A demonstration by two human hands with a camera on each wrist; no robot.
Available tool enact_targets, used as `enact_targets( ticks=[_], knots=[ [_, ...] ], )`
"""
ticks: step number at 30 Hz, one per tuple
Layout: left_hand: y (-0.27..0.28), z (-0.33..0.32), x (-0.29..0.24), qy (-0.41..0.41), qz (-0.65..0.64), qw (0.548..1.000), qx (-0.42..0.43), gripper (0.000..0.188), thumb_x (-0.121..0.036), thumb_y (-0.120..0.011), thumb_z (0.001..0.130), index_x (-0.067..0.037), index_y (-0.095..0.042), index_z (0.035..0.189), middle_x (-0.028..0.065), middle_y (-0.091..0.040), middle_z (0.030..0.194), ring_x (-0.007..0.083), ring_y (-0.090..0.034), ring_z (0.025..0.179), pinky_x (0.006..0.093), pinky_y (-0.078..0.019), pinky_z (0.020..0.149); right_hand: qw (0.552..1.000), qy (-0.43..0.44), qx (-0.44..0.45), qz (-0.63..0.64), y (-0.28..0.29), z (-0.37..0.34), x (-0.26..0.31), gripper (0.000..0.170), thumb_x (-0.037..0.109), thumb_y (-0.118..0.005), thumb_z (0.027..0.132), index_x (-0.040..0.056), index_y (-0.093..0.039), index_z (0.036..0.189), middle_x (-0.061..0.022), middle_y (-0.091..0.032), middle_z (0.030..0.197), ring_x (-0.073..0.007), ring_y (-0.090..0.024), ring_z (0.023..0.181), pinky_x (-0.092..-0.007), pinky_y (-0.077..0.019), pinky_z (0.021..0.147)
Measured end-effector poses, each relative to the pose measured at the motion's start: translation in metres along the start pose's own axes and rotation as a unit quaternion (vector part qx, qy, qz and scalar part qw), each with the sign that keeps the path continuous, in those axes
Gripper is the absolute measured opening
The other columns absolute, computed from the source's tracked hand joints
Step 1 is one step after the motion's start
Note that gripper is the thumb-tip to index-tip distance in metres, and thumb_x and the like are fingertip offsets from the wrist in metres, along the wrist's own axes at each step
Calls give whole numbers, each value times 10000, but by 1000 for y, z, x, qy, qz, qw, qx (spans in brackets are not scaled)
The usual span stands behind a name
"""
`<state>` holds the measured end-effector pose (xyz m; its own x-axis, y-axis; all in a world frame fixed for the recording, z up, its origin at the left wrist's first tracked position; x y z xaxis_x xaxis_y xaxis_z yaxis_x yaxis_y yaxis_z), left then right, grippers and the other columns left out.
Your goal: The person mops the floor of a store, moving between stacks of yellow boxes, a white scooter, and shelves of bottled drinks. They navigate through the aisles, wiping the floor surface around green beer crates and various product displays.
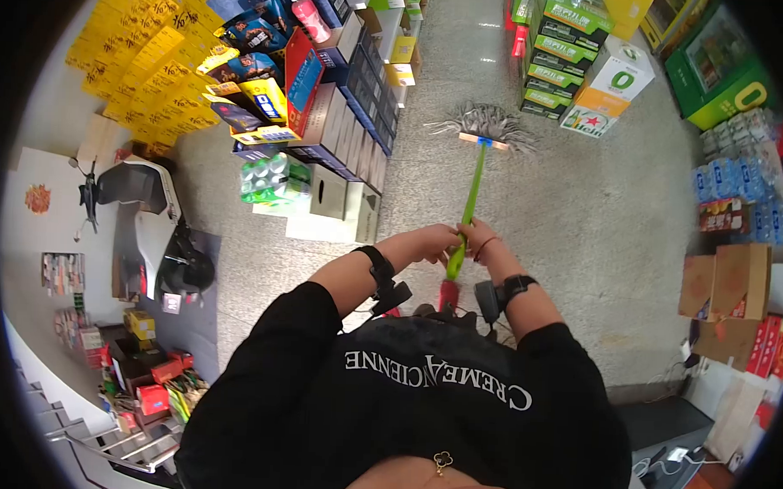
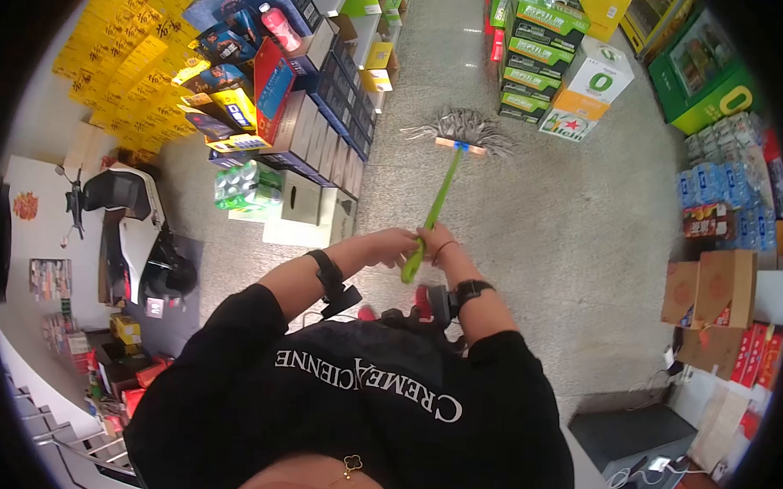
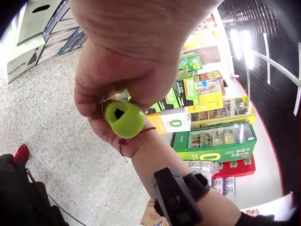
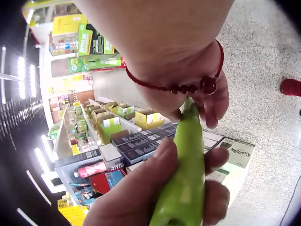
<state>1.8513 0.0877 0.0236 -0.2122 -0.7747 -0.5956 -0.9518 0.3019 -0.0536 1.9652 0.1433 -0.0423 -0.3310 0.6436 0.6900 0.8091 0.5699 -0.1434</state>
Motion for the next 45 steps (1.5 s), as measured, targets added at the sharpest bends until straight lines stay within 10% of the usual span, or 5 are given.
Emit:
enact_targets(
  ticks=[9,14,27,45],
  knots=[
    [-25,79,-2,66,145,987,10,484,-383,-437,827,-75,-479,1197,179,-595,1036,288,-638,725,370,-429,522,990,-85,44,105,26,-103,-31,316,176,-522,841,94,-408,1123,-65,-502,748,-203,-556,626,-342,-489,513],
    [-30,111,-52,-97,111,988,44,444,-426,-442,815,-36,-585,972,129,-629,813,205,-616,555,347,-421,436,991,-110,-72,20,50,-132,27,343,100,-492,803,149,-392,1127,-50,-467,703,-135,-445,448,-276,-367,373],
    [123,269,-144,-92,120,986,-73,399,-322,-613,715,66,-595,806,161,-600,668,260,-580,517,335,-479,478,991,-113,-45,54,47,33,186,357,129,-513,823,171,-378,1151,-47,-470,699,-136,-461,472,-280,-392,399],
    [113,236,-181,-75,180,980,-38,280,-213,-532,788,60,-594,794,155,-618,696,242,-605,533,344,-489,473,970,-104,-164,-149,72,16,171,591,189,-498,841,197,-228,1367,-89,-509,668,-123,-412,382,-252,-295,309]
  ],
)
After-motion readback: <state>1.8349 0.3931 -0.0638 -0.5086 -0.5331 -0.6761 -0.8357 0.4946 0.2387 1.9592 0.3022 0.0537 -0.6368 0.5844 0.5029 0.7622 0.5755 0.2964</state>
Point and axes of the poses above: each hand's wrist, its own z-axis towards the middle knuckle, its own y-axis out of the back of the hand, x = y × z, the point moved 3 cm from there along z, towards the middle knuckle
